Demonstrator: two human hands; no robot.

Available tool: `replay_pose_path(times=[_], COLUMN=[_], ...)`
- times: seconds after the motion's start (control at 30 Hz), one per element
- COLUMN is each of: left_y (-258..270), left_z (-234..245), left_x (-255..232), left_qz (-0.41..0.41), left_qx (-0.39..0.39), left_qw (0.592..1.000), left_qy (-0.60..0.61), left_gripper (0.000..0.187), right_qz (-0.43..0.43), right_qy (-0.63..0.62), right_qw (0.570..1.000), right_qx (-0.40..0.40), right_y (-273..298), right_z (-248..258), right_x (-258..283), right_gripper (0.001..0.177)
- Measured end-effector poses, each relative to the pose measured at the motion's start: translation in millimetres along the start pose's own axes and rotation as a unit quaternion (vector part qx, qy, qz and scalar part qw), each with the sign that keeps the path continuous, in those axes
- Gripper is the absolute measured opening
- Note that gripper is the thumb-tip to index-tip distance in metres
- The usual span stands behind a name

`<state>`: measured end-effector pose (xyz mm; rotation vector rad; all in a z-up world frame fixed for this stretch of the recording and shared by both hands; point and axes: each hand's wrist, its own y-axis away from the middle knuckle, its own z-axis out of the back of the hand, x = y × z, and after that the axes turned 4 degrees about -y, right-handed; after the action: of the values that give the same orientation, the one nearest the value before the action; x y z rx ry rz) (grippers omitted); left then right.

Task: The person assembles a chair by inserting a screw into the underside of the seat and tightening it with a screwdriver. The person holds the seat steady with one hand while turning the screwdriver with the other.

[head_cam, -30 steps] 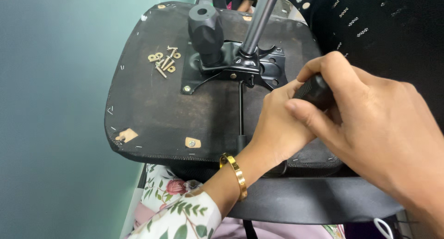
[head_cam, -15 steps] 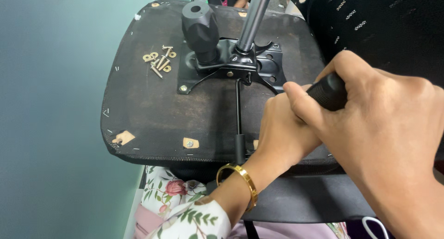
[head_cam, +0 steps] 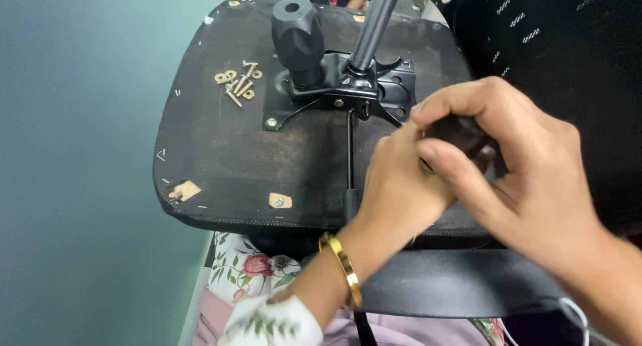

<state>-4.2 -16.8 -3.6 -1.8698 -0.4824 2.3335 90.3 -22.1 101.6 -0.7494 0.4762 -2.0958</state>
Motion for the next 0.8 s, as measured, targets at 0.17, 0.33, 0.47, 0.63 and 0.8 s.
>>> replay_pose_path(times=[0.17,0.33,0.47,0.63,0.8], left_y=[8,-6,-15,-11,-2], left_z=[-9,-12,-10,1,7], left_x=[-15,8,24,28,-6], left_qz=[0.017,-0.031,-0.09,-0.073,-0.04], left_qx=[-0.055,0.004,0.059,0.098,-0.034], left_qw=[0.998,0.997,0.968,0.97,0.993], left_qy=[0.038,0.074,0.228,0.211,0.103], left_gripper=[0.034,0.043,0.051,0.045,0.047], right_qz=[-0.07,-0.11,-0.116,-0.101,-0.14], right_qy=[0.042,-0.06,-0.145,-0.254,-0.235], right_qw=[0.989,0.978,0.976,0.961,0.961], right_qx=[-0.123,-0.169,-0.111,0.046,-0.042], right_y=[14,14,9,9,16], right_z=[-21,-32,-28,-2,-12], right_x=[-8,-13,-14,-12,-17], right_gripper=[0.016,0.016,0.014,0.036,0.03])
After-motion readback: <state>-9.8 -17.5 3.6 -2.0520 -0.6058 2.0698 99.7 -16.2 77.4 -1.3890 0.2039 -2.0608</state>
